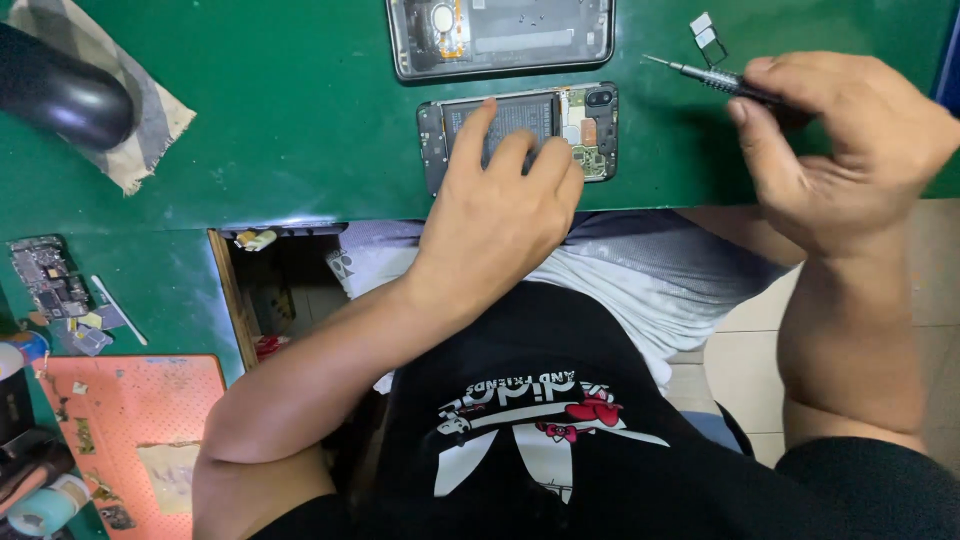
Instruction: Removing internal screws and components from a smartphone using a screwdriver on a repair bench.
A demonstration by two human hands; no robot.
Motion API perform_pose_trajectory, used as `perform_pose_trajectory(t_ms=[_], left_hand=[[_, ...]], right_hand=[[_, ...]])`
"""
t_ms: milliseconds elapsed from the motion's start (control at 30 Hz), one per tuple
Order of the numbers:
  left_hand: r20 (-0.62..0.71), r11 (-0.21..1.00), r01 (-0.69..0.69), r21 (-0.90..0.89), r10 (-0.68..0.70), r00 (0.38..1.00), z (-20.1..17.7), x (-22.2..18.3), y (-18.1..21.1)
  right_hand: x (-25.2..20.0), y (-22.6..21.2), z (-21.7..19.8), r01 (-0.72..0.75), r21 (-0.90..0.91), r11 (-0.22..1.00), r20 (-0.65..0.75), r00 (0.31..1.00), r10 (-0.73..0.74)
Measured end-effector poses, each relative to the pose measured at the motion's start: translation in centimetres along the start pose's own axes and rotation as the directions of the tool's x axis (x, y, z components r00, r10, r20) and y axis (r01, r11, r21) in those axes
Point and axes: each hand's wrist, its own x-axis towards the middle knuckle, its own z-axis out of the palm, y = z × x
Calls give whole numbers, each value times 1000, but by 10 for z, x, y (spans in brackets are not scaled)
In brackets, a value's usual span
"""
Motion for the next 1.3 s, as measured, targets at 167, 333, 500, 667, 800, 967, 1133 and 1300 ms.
perform_pose_trajectory(t_ms=[167,333,500,667,800,967,1133,1300], left_hand=[[-2,992,-87,87,88,996,-5,5,2],[-7,982,-139,127,141,990,-4,10,5],[68,958,-219,185,210,975,-6,14,3],[93,935,-291,201,278,956,-5,18,-3],[128,931,-297,211,274,953,-2,16,-5],[139,936,-288,200,264,954,-3,14,-6],[88,953,-260,159,248,965,-2,13,-8],[98,966,-231,118,220,971,-4,16,-20]], right_hand=[[-22,21,32,-70,83,994,-279,956,91],[-21,22,32,-92,106,990,-291,949,119],[-21,21,32,-96,113,989,-279,952,124],[-22,22,34,-114,127,985,-270,952,145],[-23,23,34,-121,112,986,-264,953,147],[-22,23,34,-102,105,989,-259,958,126],[-22,23,33,-108,92,990,-258,958,129],[-21,22,33,-108,95,990,-260,957,129]])
